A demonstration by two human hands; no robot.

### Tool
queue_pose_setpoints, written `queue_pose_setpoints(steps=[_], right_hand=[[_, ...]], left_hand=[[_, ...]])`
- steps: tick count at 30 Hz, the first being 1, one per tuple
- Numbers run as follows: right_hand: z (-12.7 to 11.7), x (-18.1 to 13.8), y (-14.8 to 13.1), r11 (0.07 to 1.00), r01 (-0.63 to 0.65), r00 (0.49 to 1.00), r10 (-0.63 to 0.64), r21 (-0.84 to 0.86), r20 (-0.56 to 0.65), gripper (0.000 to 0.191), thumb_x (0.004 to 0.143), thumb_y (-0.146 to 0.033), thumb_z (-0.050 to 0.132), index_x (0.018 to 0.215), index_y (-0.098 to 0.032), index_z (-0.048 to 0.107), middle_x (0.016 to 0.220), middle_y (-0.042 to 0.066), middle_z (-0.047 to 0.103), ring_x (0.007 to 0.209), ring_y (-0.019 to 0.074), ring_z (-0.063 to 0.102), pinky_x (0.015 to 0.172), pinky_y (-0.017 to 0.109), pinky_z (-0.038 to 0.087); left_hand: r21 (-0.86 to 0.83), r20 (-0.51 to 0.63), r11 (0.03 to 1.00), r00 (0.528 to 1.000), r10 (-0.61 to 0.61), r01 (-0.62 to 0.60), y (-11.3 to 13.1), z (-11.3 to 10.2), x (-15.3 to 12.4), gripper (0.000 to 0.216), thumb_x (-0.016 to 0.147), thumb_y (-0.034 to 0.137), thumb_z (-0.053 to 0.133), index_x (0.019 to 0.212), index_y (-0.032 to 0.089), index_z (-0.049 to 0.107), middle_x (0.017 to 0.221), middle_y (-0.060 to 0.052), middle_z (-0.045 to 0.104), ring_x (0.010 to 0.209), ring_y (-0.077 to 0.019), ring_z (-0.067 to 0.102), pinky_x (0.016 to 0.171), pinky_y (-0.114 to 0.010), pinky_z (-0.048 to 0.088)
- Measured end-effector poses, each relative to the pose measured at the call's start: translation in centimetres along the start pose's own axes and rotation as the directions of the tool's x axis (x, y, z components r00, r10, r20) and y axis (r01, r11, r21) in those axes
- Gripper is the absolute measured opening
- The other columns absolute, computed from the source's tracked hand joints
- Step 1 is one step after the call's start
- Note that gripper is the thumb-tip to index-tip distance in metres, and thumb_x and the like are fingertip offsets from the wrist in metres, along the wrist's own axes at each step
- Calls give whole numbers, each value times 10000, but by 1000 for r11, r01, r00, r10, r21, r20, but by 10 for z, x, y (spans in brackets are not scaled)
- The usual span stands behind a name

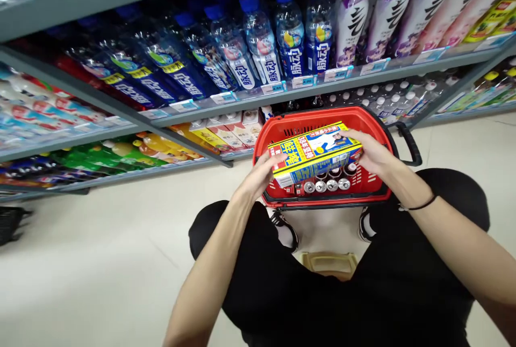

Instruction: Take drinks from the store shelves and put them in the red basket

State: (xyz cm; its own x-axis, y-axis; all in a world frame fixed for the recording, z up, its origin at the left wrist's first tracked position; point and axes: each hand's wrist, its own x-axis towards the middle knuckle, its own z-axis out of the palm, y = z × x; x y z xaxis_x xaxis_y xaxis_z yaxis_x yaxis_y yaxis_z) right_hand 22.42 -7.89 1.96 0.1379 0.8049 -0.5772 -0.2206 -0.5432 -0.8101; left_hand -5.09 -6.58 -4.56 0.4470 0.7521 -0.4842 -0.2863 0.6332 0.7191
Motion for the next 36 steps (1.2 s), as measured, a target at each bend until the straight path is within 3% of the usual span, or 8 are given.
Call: queue_pose_setpoints(steps=[4,8,11,14,19,23,28,36], right_hand=[[2,-14,-11,953,289,956,-281,-95,88,435,734,-355,947,1098,-220,751,996,42,774,1001,254,761,747,307,658],[7,-22,-17,804,531,846,-484,-270,224,534,629,-210,982,1118,-230,768,1104,14,737,1185,249,692,990,332,591],[17,-14,-7,557,645,764,-489,-523,421,593,697,-299,942,1252,-223,749,1199,60,733,1160,317,687,1065,456,527],[31,6,10,228,658,750,-289,-717,595,635,813,-373,824,1410,-238,657,1184,96,740,1039,346,698,960,478,510],[48,52,44,-47,669,741,-38,-742,670,651,918,-463,734,1488,-186,586,1280,175,705,1060,369,674,937,457,492],[51,89,80,-90,690,723,53,-718,689,709,950,-451,739,1530,-99,534,1335,241,683,1132,402,664,1014,486,478],[59,127,132,-133,692,722,138,-710,678,638,928,-375,783,1461,-93,579,1336,237,696,1191,392,662,1092,489,455],[71,157,184,-228,645,763,245,-730,598,561,1000,-304,701,1460,-23,545,1321,282,687,1169,373,692,1005,432,500]], left_hand=[[344,218,894,950,223,-289,20,-18,-7,945,613,338,992,1455,219,581,1236,-116,751,1103,-297,745,924,-363,621],[712,371,550,899,233,-436,21,-29,8,883,616,391,1002,1381,214,597,1292,-107,715,1209,-307,693,987,-369,574],[891,342,267,929,139,-368,12,-24,27,737,675,376,952,1304,174,625,1296,-140,730,1173,-341,708,1005,-423,552],[957,271,104,962,23,-272,10,-21,42,642,705,315,910,1286,167,680,1268,-164,753,1207,-368,703,1060,-431,518],[987,101,130,993,-54,-94,14,-41,50,561,745,333,833,1272,190,703,1245,-152,772,1152,-323,727,1000,-371,537],[990,-29,132,995,-99,42,13,-60,40,487,716,504,842,1075,195,729,1030,-139,798,965,-330,750,849,-353,549],[986,-38,158,993,-113,56,13,-65,27,536,747,637,797,1057,208,710,1102,-146,784,1019,-331,739,846,-347,531],[987,-51,142,989,-140,71,20,-62,15,454,856,593,725,1041,180,695,1200,-185,754,1102,-343,717,898,-371,528]])
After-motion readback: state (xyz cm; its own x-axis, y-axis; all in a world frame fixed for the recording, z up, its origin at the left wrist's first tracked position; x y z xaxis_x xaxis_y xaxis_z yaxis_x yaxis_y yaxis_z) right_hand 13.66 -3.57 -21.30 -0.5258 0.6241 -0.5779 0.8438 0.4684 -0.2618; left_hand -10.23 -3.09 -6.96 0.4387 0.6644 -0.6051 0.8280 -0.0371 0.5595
